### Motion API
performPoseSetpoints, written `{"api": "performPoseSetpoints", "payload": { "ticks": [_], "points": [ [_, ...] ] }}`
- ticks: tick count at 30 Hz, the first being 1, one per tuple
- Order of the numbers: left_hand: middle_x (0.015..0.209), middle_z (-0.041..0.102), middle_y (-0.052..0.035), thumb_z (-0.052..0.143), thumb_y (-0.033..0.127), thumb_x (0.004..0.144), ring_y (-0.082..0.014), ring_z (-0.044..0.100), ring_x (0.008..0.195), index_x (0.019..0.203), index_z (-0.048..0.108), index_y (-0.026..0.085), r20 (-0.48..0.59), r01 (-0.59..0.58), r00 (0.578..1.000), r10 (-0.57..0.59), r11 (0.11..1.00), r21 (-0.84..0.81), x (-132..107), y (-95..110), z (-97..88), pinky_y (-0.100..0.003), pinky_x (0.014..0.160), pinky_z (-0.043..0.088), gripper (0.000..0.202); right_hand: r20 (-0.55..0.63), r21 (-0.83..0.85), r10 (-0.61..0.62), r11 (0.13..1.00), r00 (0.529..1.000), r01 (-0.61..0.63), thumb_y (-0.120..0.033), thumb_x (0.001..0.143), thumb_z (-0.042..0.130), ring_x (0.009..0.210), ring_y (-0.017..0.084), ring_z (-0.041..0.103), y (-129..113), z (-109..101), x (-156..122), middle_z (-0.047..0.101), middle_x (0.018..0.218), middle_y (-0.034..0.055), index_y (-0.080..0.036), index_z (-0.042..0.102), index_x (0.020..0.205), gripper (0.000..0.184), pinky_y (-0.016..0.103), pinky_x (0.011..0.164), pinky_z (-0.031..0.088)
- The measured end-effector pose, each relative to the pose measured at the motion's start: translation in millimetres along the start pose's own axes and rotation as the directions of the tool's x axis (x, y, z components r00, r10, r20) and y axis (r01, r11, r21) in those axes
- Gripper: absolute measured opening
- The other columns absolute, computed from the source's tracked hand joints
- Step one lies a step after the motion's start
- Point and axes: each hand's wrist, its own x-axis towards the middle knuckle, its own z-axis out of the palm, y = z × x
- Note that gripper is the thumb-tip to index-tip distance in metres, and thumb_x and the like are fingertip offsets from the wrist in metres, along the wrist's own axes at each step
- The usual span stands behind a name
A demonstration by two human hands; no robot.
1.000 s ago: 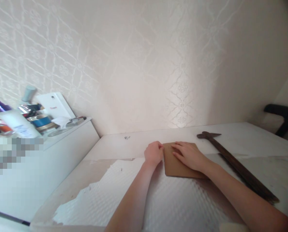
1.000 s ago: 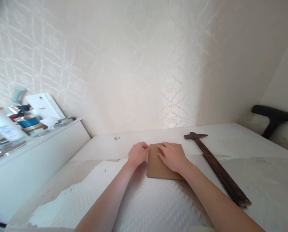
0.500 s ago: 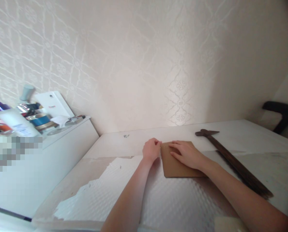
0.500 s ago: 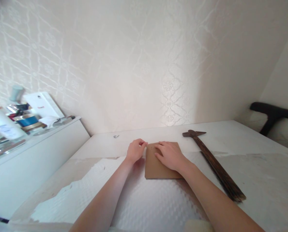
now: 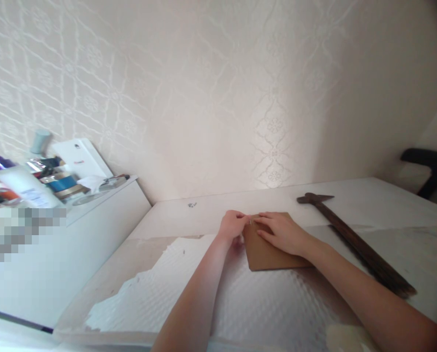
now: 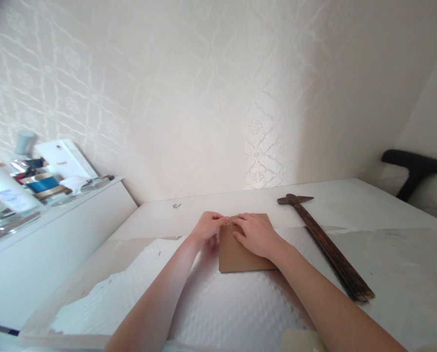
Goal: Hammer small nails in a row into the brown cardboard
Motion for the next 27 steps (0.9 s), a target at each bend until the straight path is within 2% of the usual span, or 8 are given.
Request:
{"api": "performPoseSetpoints", "payload": {
  "ticks": [13,15,17,19,21,24,26,27],
  "points": [
    [0.065,0.066,-0.0055,0.054,0.029,0.08,-0.0161,0.063,0.069,0.073,0.071,0.013,0.01,0.017,1.0,-0.018,0.998,0.056,-3.3,3.9,-1.0,-0.023,0.063,0.048,0.025,0.005,-0.01,0.005,1.0,1.0,-0.005,-0.03,0.086,0.044,0.113,0.024,0.051,-1.4,-2.2,0.3,0.057,0.123,0.0109,-0.017,0.058,0.12,0.04,0.039,0.099,0.036],
    [0.071,0.068,-0.0059,0.055,0.029,0.08,-0.0164,0.064,0.073,0.076,0.071,0.014,0.0,0.016,1.0,-0.016,0.997,0.071,-3.1,3.8,-0.5,-0.023,0.067,0.048,0.023,-0.018,-0.074,0.056,0.996,0.998,-0.057,-0.03,0.086,0.044,0.111,0.026,0.052,0.2,-7.9,0.2,0.059,0.119,0.0126,-0.016,0.059,0.118,0.039,0.039,0.096,0.038],
    [0.077,0.069,-0.0062,0.055,0.03,0.08,-0.0166,0.064,0.077,0.08,0.071,0.015,-0.019,0.022,1.0,-0.02,0.996,0.09,-2.6,3.9,0.3,-0.024,0.07,0.047,0.022,-0.09,-0.176,0.196,0.962,0.976,-0.21,-0.028,0.086,0.042,0.106,0.029,0.053,5.1,-18.6,-1.5,0.06,0.113,0.0161,-0.012,0.06,0.117,0.039,0.041,0.091,0.04],
    [0.084,0.07,-0.0061,0.056,0.031,0.08,-0.0168,0.064,0.08,0.082,0.071,0.016,-0.034,0.022,0.999,-0.018,0.995,0.1,-1.9,3.9,1.1,-0.024,0.071,0.046,0.021,-0.206,-0.253,0.394,0.863,0.896,-0.437,-0.026,0.085,0.04,0.101,0.032,0.054,14.1,-32.0,-5.9,0.06,0.108,0.019,-0.01,0.057,0.119,0.041,0.043,0.083,0.043],
    [0.088,0.07,-0.0058,0.057,0.03,0.079,-0.0167,0.063,0.083,0.084,0.07,0.017,-0.04,0.017,0.999,-0.013,0.995,0.095,-1.3,4.0,1.5,-0.023,0.072,0.045,0.019,-0.286,-0.261,0.571,0.726,0.77,-0.636,-0.027,0.083,0.041,0.099,0.035,0.053,27.0,-43.9,-13.1,0.058,0.107,0.0208,-0.012,0.055,0.12,0.042,0.044,0.077,0.044],
    [0.09,0.07,-0.0057,0.058,0.028,0.079,-0.0167,0.063,0.084,0.085,0.07,0.017,-0.044,0.013,0.999,-0.01,0.997,0.07,-1.5,4.3,1.3,-0.023,0.072,0.044,0.017,-0.251,-0.21,0.757,0.565,0.603,-0.798,-0.031,0.081,0.043,0.099,0.039,0.053,51.0,-51.9,-25.8,0.056,0.107,0.0241,-0.011,0.053,0.121,0.045,0.046,0.072,0.044],
    [0.089,0.07,-0.006,0.059,0.027,0.078,-0.0166,0.063,0.083,0.084,0.07,0.016,-0.055,-0.002,0.998,0.004,0.999,0.049,-2.4,5.1,0.9,-0.023,0.072,0.044,0.016,-0.19,-0.168,0.816,0.521,0.546,-0.837,-0.032,0.078,0.046,0.097,0.04,0.055,67.9,-50.1,-32.4,0.055,0.108,0.0257,-0.011,0.05,0.122,0.049,0.045,0.07,0.044],
    [0.088,0.07,-0.0062,0.059,0.026,0.078,-0.0165,0.063,0.083,0.083,0.07,0.016,-0.06,-0.009,0.998,0.011,0.999,0.038,-3.0,5.6,0.6,-0.024,0.073,0.043,0.015,-0.182,-0.15,0.818,0.525,0.546,-0.837,-0.031,0.077,0.047,0.095,0.04,0.056,75.9,-48.0,-34.7,0.055,0.106,0.0269,-0.01,0.049,0.123,0.05,0.045,0.068,0.044]
  ]
}}
